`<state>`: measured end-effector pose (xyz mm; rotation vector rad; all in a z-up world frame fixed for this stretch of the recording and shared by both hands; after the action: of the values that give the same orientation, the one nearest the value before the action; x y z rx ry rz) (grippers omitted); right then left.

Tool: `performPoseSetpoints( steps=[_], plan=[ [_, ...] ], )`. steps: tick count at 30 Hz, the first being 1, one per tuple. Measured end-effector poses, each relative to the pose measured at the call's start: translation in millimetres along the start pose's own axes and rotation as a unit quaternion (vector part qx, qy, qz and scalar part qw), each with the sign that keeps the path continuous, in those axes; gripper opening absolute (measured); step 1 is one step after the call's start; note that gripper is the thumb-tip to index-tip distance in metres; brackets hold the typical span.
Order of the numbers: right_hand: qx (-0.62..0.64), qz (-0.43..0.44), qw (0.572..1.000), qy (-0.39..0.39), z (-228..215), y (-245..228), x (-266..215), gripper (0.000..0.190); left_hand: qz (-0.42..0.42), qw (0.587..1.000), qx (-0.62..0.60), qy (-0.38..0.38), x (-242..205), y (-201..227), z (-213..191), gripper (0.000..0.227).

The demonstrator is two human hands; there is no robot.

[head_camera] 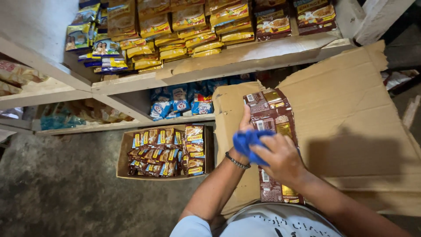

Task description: Wiping cereal drink packets with a cloth and arranging them on a grocery store shelf.

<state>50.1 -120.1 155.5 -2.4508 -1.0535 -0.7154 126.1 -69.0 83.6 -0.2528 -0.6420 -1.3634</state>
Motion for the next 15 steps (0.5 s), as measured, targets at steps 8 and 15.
performPoseSetpoints(
  steps=[8,15],
  plan=[
    [-0.104,0.033,0.979,-0.17,-37.6,52.3,-54.7,0.044,0.151,0.934,0.007,0.323,-13.9,22.6,-48.9,0.081],
    [0.017,0.188,0.874,-0.448,-49.8,74.1,-87.4,0.044,0.096,0.932,0.061,0.343,8.6,42.2,5.8,0.067]
  ],
)
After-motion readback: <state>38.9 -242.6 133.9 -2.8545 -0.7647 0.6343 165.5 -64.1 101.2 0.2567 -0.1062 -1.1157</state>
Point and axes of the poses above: each hand's wrist, its own x-axis towards the middle knuckle, its own z-axis out of the palm, y = z × x, the point moved 6 cm from there along x, towards the middle knuckle, and after that the axes turned 14 degrees about -z, right-handed, at the moved point
